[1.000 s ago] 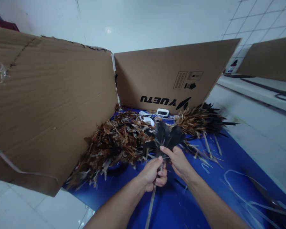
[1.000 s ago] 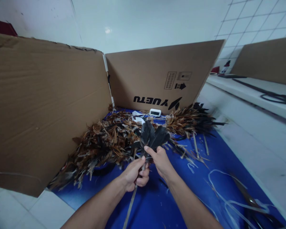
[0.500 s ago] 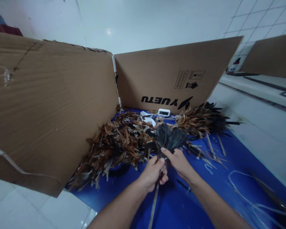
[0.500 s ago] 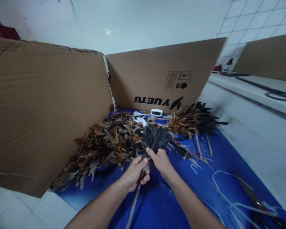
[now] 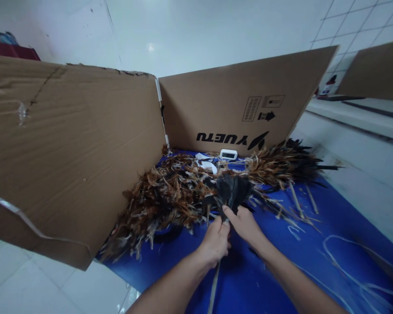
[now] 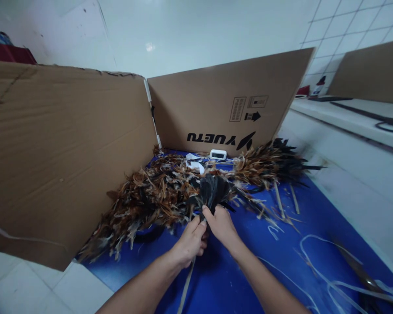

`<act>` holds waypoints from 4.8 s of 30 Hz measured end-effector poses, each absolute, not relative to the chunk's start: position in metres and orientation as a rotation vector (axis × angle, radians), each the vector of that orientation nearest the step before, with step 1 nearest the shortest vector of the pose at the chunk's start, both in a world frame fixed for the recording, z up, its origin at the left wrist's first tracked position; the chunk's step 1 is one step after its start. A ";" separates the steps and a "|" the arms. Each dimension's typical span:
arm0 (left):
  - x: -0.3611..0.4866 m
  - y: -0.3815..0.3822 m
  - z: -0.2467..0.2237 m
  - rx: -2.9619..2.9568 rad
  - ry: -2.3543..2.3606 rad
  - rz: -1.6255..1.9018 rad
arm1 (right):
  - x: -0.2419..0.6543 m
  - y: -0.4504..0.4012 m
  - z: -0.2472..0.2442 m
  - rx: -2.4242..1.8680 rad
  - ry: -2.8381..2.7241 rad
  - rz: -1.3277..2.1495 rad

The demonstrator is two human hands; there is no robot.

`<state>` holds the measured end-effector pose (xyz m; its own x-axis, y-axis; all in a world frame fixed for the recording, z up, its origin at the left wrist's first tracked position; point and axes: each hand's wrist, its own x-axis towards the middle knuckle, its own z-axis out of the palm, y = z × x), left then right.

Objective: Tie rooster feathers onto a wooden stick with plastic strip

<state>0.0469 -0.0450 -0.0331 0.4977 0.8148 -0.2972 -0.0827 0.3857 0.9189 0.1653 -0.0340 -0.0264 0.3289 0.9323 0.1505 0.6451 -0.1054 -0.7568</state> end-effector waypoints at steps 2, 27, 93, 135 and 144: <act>0.046 -0.045 -0.036 1.150 0.902 0.658 | 0.165 -0.035 -0.023 -1.852 -1.431 0.456; -0.005 0.017 0.007 0.770 0.840 1.194 | 0.175 0.093 -0.029 -1.854 -1.540 0.381; 0.001 0.017 -0.003 0.708 0.762 1.109 | 0.201 0.091 0.009 -2.040 -1.671 0.337; -0.006 0.022 0.000 0.668 0.754 1.170 | 0.220 0.122 0.022 -1.501 -1.366 0.847; -0.006 0.022 0.002 0.660 0.754 1.167 | 0.227 0.103 0.014 -1.590 -1.392 0.839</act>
<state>-0.0061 0.0224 0.0016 0.2111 0.9617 -0.1750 -0.5547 0.2653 0.7886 0.2271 0.1026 0.0138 0.1588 0.9864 0.0421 0.4233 -0.0295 -0.9055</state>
